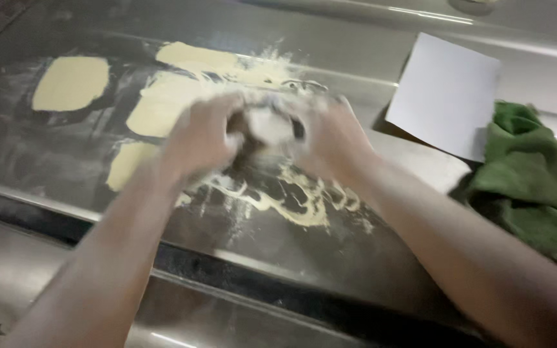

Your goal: The person uses a sanding block to smooth a patch of body filler on a car hood. They repeatedly sand the same area, occasionally lifting the block to check progress, and continue until the clip ends.

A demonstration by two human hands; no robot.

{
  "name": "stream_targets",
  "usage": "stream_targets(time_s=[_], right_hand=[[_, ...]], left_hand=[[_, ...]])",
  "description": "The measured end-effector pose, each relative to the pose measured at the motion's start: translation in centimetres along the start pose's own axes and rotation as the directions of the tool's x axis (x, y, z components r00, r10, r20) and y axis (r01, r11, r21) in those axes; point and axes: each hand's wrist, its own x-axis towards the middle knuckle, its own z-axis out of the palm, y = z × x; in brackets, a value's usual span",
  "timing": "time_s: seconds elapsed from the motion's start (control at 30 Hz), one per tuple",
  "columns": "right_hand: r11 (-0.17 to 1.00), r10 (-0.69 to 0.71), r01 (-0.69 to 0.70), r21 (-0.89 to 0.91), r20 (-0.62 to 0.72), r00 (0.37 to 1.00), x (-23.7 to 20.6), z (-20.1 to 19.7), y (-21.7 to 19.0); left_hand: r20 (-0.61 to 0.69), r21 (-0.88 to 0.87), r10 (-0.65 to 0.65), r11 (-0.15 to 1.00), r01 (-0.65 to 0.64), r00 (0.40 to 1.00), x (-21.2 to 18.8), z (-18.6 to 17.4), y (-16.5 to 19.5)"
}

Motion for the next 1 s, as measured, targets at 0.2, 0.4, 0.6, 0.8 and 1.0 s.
stream_targets(time_s=[0.2, 0.4, 0.6, 0.8, 1.0], right_hand=[[0.979, 0.17, -0.183, 0.087, 0.138, 0.976, 0.1, -1.4, -1.8], [0.994, 0.065, -0.07, 0.089, 0.055, 0.996, 0.9, -1.5, -1.5], [0.994, 0.016, -0.01, -0.108, 0.055, 0.998, -2.0, 1.1, -0.4], [0.961, 0.259, -0.275, 0.034, 0.244, 0.935, 3.0, -1.1, -1.2], [0.995, 0.099, -0.099, -0.009, 0.101, 0.99, -1.7, -1.1, -3.4]], left_hand=[[-0.121, 0.032, 0.134, 0.991, -0.131, 0.984, -0.6, 0.0, 0.9], [-0.002, -0.004, -0.015, 1.0, 0.015, 1.0, 0.1, -1.3, 2.0], [-0.085, -0.013, 0.127, 0.992, -0.129, 0.988, -2.0, -0.5, 1.5], [0.0, -0.012, -0.061, 0.998, 0.061, 0.998, 1.7, -1.9, 1.1], [-0.139, 0.037, 0.256, 0.967, -0.254, 0.956, -1.4, 0.4, -0.7]])
